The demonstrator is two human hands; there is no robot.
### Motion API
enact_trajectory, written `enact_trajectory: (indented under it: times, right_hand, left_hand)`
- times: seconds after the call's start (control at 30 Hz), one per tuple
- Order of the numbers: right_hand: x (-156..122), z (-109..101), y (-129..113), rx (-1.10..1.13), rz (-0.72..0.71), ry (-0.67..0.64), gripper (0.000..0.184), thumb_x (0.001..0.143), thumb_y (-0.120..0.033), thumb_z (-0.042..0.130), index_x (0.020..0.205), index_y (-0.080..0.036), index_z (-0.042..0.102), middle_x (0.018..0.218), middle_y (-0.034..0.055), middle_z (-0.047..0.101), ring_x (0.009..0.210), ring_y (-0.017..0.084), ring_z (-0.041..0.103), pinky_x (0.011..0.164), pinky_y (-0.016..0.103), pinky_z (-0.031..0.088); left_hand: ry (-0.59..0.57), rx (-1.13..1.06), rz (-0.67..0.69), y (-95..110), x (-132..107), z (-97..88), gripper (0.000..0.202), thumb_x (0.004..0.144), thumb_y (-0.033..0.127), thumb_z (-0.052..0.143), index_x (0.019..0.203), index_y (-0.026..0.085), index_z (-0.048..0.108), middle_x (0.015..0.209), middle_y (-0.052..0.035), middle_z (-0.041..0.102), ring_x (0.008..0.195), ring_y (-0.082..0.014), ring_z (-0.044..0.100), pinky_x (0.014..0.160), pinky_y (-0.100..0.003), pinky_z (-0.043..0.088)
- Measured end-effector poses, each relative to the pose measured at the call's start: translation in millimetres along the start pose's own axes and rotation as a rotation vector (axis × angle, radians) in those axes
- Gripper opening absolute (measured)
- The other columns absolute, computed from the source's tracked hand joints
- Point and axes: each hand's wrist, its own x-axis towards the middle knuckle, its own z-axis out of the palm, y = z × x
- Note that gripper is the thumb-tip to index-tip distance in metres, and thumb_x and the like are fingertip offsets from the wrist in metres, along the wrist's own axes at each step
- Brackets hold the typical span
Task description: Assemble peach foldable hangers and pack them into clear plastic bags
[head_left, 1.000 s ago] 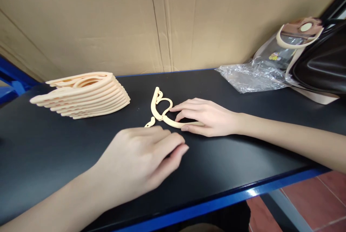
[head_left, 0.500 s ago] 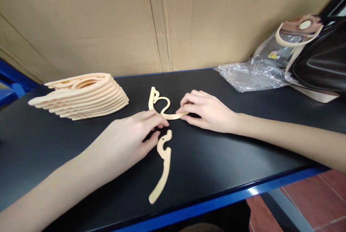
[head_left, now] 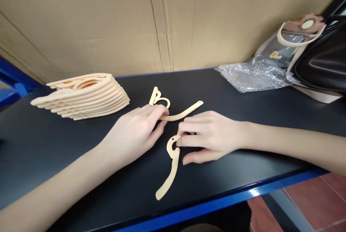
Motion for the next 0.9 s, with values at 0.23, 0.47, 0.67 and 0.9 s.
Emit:
enact_trajectory:
  times: [0.23,0.47,0.67,0.9]
  right_hand:
    - [0,-1,1,0.02,-0.031,-0.038,0.053,0.101,-0.059,0.043,0.129,-0.018,0.061,0.103,0.0069,0.068,0.087,0.016,0.062,0.072,0.028,0.046]
    - [2,-1,-3,-0.058,0.095,-0.05,0.051,0.1,-0.061,0.043,0.086,-0.017,0.065,0.084,0.0044,0.062,0.072,0.016,0.053,0.063,0.028,0.041]
    - [-9,5,34,-0.226,0.536,-0.049,0.021,0.101,-0.023,0.046,0.091,-0.015,0.063,0.089,0.0075,0.065,0.077,0.02,0.058,0.073,0.032,0.043]
    - [-14,8,48,0.047,0.48,0.051,0.032,0.087,0.003,0.041,0.1,-0.018,0.061,0.099,0.0043,0.071,0.095,0.02,0.061,0.091,0.035,0.04]
  left_hand:
    - [-0.02,0.118,-0.283,-7,2,-11.1,0.027,0.096,0.041,0.047,0.102,0.021,0.063,0.091,-0.0057,0.072,0.078,-0.0268,0.069,0.051,-0.031,0.039]
    - [-0.118,-0.153,-0.42,-19,1,-9.3,0.04,0.09,0.052,0.048,0.115,0.027,0.067,0.117,-0.0024,0.071,0.097,-0.0282,0.068,0.079,-0.04,0.052]
    - [-0.144,-0.198,-0.419,-30,-3,-10.7,0.04,0.086,0.049,0.048,0.112,0.027,0.069,0.122,-0.0033,0.069,0.105,-0.0301,0.066,0.09,-0.042,0.052]
    - [-0.136,-0.182,-0.31,-40,-12,-6.7,0.038,0.092,0.042,0.044,0.116,0.025,0.067,0.129,-0.008,0.067,0.115,-0.0315,0.064,0.104,-0.046,0.048]
